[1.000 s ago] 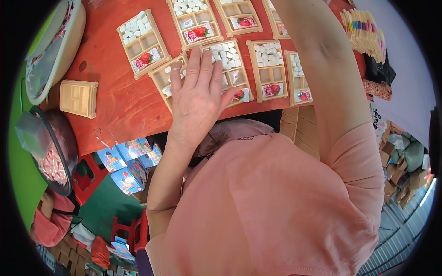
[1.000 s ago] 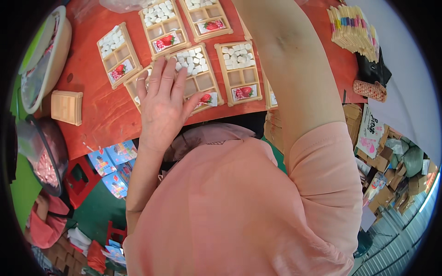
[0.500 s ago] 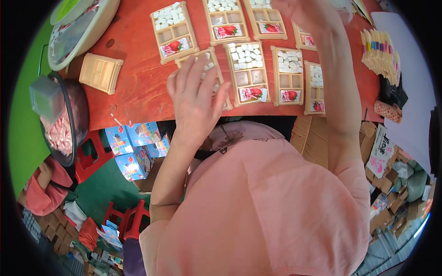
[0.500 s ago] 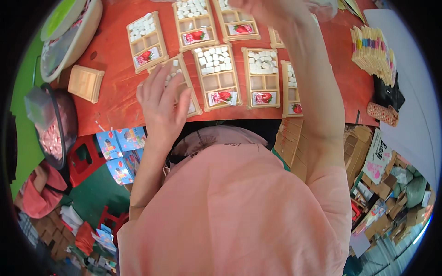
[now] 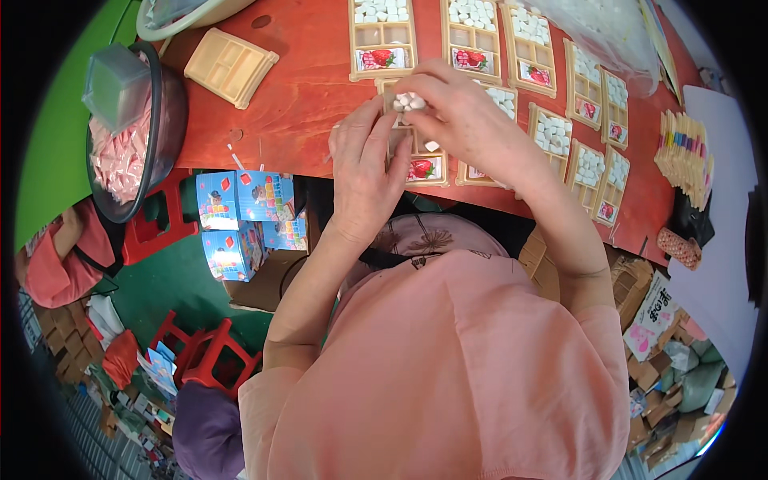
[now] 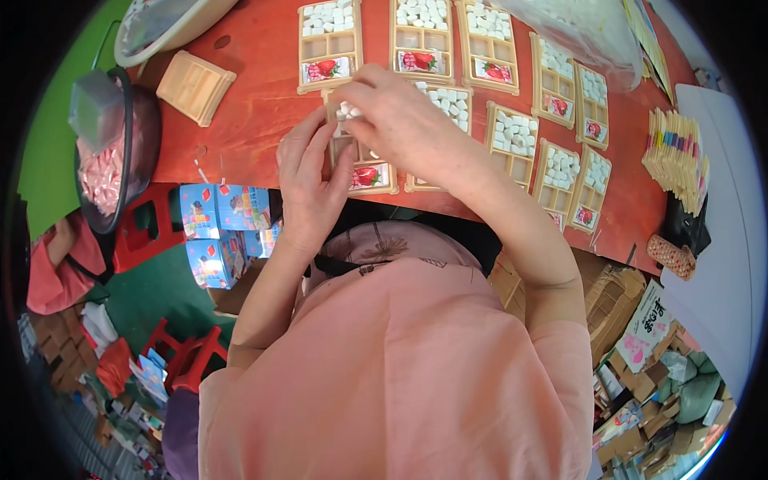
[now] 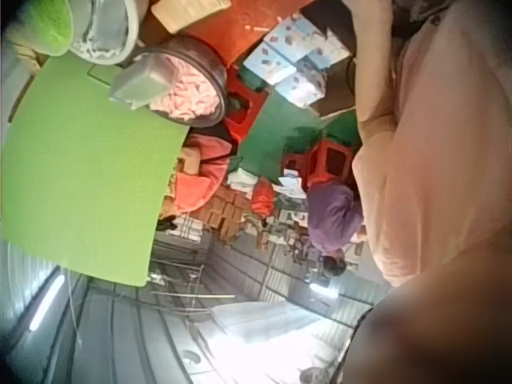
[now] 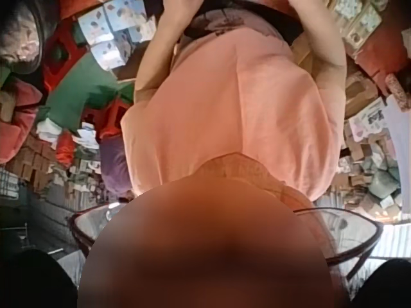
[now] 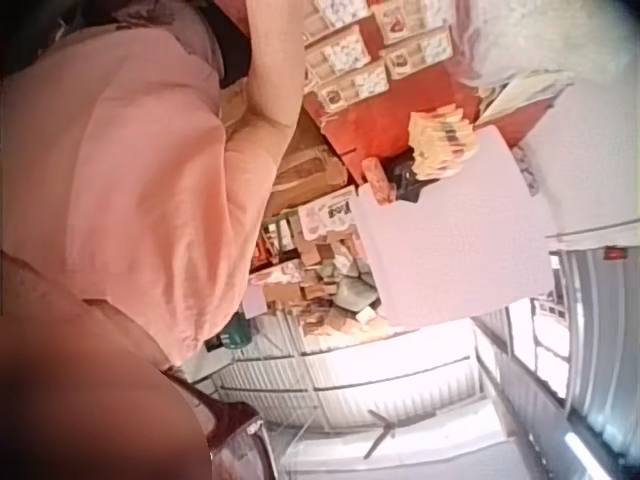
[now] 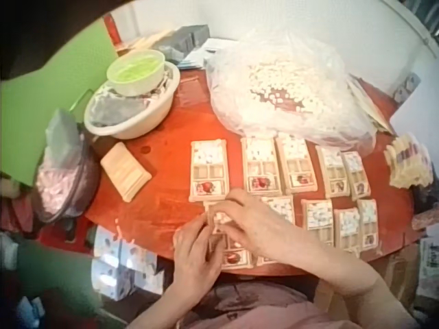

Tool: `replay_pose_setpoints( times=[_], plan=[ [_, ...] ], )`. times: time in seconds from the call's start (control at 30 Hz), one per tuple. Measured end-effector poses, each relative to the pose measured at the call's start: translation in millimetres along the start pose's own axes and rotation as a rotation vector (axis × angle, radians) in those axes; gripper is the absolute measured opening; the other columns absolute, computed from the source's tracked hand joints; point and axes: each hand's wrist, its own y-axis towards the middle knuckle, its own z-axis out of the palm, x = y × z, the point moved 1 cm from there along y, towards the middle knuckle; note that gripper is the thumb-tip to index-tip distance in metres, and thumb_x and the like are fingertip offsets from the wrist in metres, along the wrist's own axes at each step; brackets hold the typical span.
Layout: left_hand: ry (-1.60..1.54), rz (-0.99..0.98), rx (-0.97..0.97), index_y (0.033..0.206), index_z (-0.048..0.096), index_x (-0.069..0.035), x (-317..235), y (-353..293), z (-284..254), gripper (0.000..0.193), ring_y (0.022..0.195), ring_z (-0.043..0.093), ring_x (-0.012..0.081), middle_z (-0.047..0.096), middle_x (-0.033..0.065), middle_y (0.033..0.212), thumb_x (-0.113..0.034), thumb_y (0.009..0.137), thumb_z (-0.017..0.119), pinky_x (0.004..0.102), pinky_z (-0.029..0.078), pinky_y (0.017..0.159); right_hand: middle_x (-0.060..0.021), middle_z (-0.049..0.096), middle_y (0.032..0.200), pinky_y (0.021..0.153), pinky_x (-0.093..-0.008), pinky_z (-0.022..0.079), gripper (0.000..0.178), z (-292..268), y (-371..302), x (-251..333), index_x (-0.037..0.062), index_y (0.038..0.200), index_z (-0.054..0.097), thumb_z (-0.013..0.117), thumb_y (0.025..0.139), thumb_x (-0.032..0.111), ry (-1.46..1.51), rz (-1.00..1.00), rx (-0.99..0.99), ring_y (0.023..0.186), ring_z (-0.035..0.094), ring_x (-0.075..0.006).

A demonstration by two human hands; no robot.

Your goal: Sorting and placing small white plastic components into wooden trays and packing them.

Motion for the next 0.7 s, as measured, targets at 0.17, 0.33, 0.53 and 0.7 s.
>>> replay_pose_setpoints(
  times=[0.17, 0.33, 0.53, 0.7],
  plan=[
    [0.019, -0.001, -0.033, 0.113, 0.069, -0.001, 6, 6, 1, 0.033, 0.104, 0.062, 0.0321, 0.064, 0.0132, 0.116, 0.000, 0.082, 0.077, 0.0445, 0.047, 0.092, -0.0179, 0.060, 0.109, 0.085, -0.0441, 0.055, 0.023, -11, -13, 5, -0.0003, 0.114, 0.066, 0.068, 0.092, 0.005, 0.022, 0.143, -0.027, 0.100, 0.064, -0.0380],
    [0.059, -0.004, -0.054, 0.106, 0.071, -0.002, 9, 18, 1, 0.025, 0.093, 0.062, 0.0294, 0.064, 0.0089, 0.100, -0.002, 0.082, 0.078, 0.0423, 0.047, 0.084, -0.0146, 0.061, 0.105, 0.079, -0.0433, 0.055, 0.014, -12, -22, 9, 0.0016, 0.105, 0.069, 0.069, 0.094, 0.008, -0.159, 0.099, -0.069, 0.093, 0.065, -0.0350],
    [0.017, 0.009, -0.084, 0.103, 0.070, -0.004, 13, 27, 9, 0.024, 0.089, 0.063, 0.0280, 0.064, 0.0087, 0.098, -0.003, 0.081, 0.079, 0.0410, 0.047, 0.082, -0.0117, 0.061, 0.102, 0.074, -0.0419, 0.056, 0.012, 0, -25, 16, 0.0060, 0.105, 0.070, 0.070, 0.093, 0.012, -0.217, 0.127, -0.025, 0.090, 0.066, -0.0329],
    [-0.037, 0.104, -0.093, 0.102, 0.070, -0.005, 6, 22, 1, 0.024, 0.095, 0.063, 0.0289, 0.064, 0.0098, 0.101, -0.006, 0.080, 0.079, 0.0430, 0.046, 0.085, -0.0121, 0.058, 0.095, 0.070, -0.0439, 0.055, 0.010, -12, -34, 19, 0.0063, 0.101, 0.069, 0.070, 0.094, 0.013, -0.090, 0.199, -0.081, 0.083, 0.067, -0.0323]
  ],
)
